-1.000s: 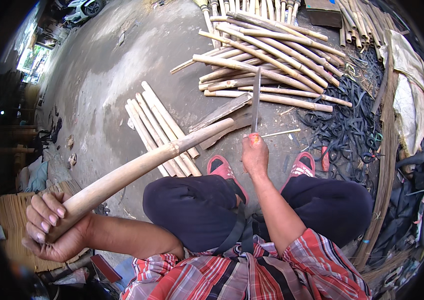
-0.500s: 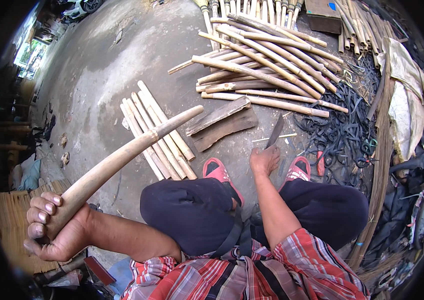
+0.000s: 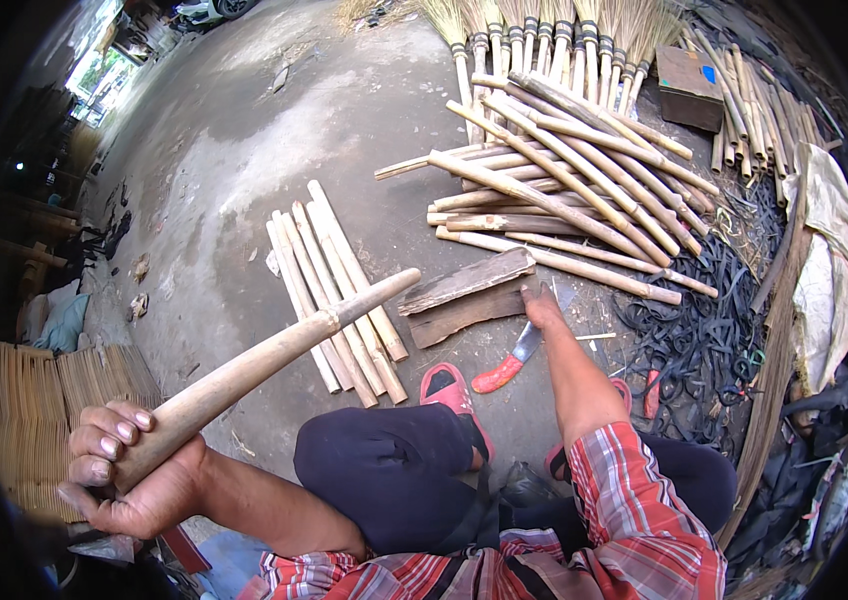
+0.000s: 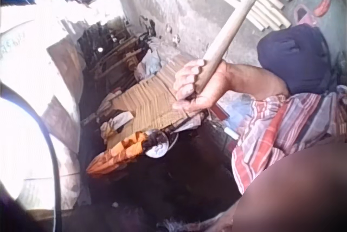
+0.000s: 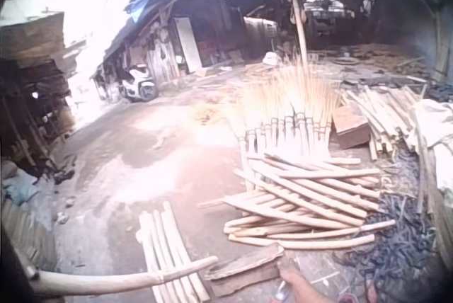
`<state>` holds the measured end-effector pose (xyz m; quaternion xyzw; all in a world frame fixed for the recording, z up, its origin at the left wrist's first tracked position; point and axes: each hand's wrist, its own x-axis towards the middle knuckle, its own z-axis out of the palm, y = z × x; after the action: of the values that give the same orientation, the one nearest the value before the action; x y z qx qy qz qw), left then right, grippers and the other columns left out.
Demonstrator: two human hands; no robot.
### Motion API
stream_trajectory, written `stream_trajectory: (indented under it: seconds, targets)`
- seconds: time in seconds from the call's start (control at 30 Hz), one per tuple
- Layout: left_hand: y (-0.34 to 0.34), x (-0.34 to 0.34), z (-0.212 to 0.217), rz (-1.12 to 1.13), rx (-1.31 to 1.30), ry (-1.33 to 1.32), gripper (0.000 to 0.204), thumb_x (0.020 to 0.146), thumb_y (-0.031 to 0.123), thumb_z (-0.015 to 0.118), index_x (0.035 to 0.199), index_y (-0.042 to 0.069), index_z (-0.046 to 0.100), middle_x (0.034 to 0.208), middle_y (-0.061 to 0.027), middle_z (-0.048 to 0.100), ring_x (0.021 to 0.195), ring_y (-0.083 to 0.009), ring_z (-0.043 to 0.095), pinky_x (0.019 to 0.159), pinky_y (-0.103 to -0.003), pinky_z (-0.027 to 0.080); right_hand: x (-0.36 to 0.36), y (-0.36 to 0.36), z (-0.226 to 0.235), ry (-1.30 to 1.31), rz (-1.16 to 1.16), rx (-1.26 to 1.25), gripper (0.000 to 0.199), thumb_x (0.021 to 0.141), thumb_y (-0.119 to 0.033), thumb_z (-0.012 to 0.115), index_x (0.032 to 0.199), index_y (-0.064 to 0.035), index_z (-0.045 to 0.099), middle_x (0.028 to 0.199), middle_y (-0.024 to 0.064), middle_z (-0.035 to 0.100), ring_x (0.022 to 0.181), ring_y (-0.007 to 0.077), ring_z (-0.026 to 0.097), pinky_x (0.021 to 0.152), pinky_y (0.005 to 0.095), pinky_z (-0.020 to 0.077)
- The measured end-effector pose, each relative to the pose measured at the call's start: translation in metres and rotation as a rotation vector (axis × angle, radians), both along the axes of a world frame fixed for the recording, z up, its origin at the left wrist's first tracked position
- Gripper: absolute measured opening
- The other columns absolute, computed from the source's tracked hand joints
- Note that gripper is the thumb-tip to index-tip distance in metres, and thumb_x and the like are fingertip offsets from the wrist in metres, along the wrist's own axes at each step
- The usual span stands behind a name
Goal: The person sits on the ground and uses a knife to sharpen the ends of bamboo sticks. They repeatedly pick up sticks, hold them with one hand, and shave the tip with the other, then place the sharpened sticks aside.
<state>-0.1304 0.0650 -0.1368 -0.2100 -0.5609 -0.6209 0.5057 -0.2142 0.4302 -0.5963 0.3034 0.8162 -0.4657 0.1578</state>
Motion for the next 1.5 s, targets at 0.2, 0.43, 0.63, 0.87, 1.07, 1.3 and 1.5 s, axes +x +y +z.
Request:
stream_trajectory:
  seconds: [0.2, 0.43, 0.63, 0.87, 1.07, 1.3, 1.5]
  targets:
    - [0.007, -0.008, -0.003, 0.038, 0.045, 0.021, 0.048, 0.102, 0.043, 0.044, 0.068, 0.011, 0.055, 0.065, -0.0053, 0.047, 0.06, -0.0188, 0.049, 0.049, -0.03, 0.044, 0.014, 0.011, 0.002, -0.136, 0.097, 0.094, 0.082, 0.09, -0.063, 0.059, 0.137, 0.005, 0.058, 0.147, 0.0353, 0.045, 0.141, 0.045, 0.041, 0.119, 0.0432, 0.0321]
    - [0.011, -0.007, 0.003, 0.059, 0.038, 0.039, 0.049, 0.101, 0.046, 0.044, 0.067, 0.012, 0.055, 0.065, -0.0054, 0.05, 0.059, -0.0191, 0.05, 0.049, -0.03, 0.044, 0.048, -0.035, -0.004, -0.008, -0.145, -0.344, 0.089, 0.083, -0.036, 0.079, 0.144, 0.0052, 0.03, 0.137, 0.0292, 0.054, 0.124, 0.0382, 0.058, 0.109, 0.0407, 0.0421]
    - [0.004, 0.002, 0.007, 0.186, 0.105, 0.064, 0.046, 0.097, 0.045, 0.045, 0.063, 0.014, 0.052, 0.064, -0.0048, 0.047, 0.058, -0.0186, 0.047, 0.049, -0.032, 0.041, 0.019, -0.041, 0.024, -0.154, -0.222, -0.603, 0.093, 0.09, -0.054, 0.068, 0.148, 0.0046, 0.027, 0.131, 0.0329, 0.055, 0.108, 0.0448, 0.064, 0.08, 0.0578, 0.0583]
    - [-0.003, 0.01, 0.025, 0.151, 0.082, 0.111, 0.042, 0.095, 0.04, 0.047, 0.063, 0.014, 0.053, 0.064, -0.0058, 0.045, 0.058, -0.019, 0.045, 0.05, -0.032, 0.04, -0.001, -0.017, 0.026, -0.215, -0.495, -0.725, 0.07, 0.098, -0.058, 0.048, 0.142, -0.0032, 0.046, 0.132, 0.0263, 0.057, 0.095, 0.039, 0.07, 0.077, 0.0547, 0.0604]
    - [0.014, -0.002, 0.056, -0.103, -0.04, -0.009, 0.039, 0.095, 0.036, 0.048, 0.067, 0.011, 0.059, 0.068, -0.0075, 0.049, 0.066, -0.0201, 0.05, 0.054, -0.032, 0.043, 0.061, -0.023, 0.021, -0.137, -0.356, 0.128, 0.067, 0.094, -0.047, 0.062, 0.134, 0.0052, 0.048, 0.137, 0.0277, 0.056, 0.109, 0.0421, 0.067, 0.096, 0.051, 0.0539]
    - [0.046, -0.022, 0.067, -0.081, -0.067, -0.007, 0.039, 0.095, 0.035, 0.05, 0.065, 0.011, 0.057, 0.067, -0.0077, 0.051, 0.062, -0.019, 0.052, 0.049, -0.03, 0.045, 0.116, -0.076, 0.007, -0.265, -0.169, 0.139, 0.085, 0.077, -0.034, 0.084, 0.135, 0.0019, 0.032, 0.135, 0.0293, 0.052, 0.122, 0.044, 0.058, 0.103, 0.0481, 0.0497]
    - [0.076, -0.046, 0.039, -0.073, -0.041, -0.027, 0.044, 0.102, 0.038, 0.043, 0.067, 0.013, 0.052, 0.066, -0.0053, 0.05, 0.058, -0.0171, 0.052, 0.046, -0.03, 0.047, 0.112, -0.087, -0.042, -0.207, -0.465, -0.021, 0.068, 0.079, -0.02, 0.08, 0.129, -0.0001, 0.038, 0.121, 0.0275, 0.059, 0.113, 0.0432, 0.062, 0.102, 0.0464, 0.0505]
